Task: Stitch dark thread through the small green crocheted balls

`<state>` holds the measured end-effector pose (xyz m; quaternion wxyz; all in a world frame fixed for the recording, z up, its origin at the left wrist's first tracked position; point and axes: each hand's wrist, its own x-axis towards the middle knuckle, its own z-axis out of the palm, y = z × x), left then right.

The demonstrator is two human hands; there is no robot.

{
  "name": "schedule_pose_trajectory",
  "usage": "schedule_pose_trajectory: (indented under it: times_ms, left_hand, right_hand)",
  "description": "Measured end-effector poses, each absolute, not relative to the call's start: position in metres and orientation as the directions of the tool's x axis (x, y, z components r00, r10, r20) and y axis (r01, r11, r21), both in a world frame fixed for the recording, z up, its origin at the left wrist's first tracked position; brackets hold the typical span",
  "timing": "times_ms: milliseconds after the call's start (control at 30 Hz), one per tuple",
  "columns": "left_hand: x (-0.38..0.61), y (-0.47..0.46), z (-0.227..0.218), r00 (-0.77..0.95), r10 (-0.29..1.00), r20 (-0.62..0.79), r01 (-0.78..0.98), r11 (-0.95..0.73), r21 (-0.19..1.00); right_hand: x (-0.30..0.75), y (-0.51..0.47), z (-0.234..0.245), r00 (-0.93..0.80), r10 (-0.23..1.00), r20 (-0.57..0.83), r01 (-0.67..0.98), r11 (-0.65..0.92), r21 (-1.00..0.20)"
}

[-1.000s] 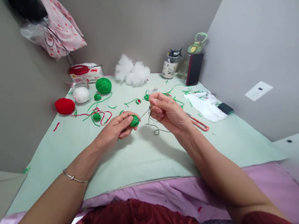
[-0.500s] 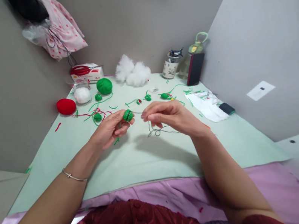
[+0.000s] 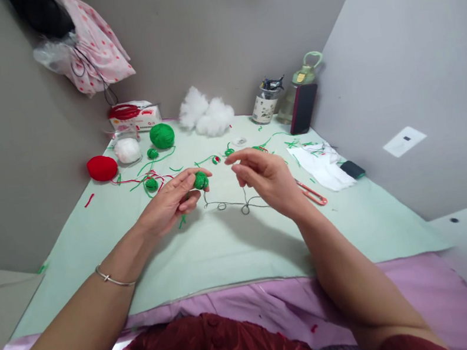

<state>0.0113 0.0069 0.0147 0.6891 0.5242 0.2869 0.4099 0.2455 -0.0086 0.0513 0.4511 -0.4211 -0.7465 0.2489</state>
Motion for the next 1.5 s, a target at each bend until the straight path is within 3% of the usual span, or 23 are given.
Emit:
schedule_pose_trajectory:
  times_ms: [233,400,1033,1300,1500]
  left_hand:
    - [0.01,0.007,0.013,0.49,0.871,0.042,-0.262,0.102,0.96]
    - [0.01,0.008,0.012,0.489,0.871,0.042,-0.26,0.099,0.96]
    - [0.01,0.006,0.015,0.432,0.901,0.051,-0.2,0.04,0.979]
    - [0.009,0.008,0.013,0.441,0.895,0.072,-0.159,-0.001,0.987]
    - [0.009,0.007,0.014,0.464,0.884,0.066,-0.153,0.006,0.988]
  right_hand:
    - [0.235,-0.011,0.039,-0.33,0.63,0.703,0.524,0.742,-0.418]
    - [0.235,-0.009,0.035,-0.357,0.593,0.722,0.563,0.753,-0.341]
    - [0.235,-0.011,0.038,-0.403,0.618,0.675,0.547,0.754,-0.363]
    - [0.232,-0.011,0.035,-0.431,0.553,0.713,0.495,0.806,-0.326]
    - [0.235,-0.012,0.038,-0.428,0.642,0.637,0.439,0.763,-0.474]
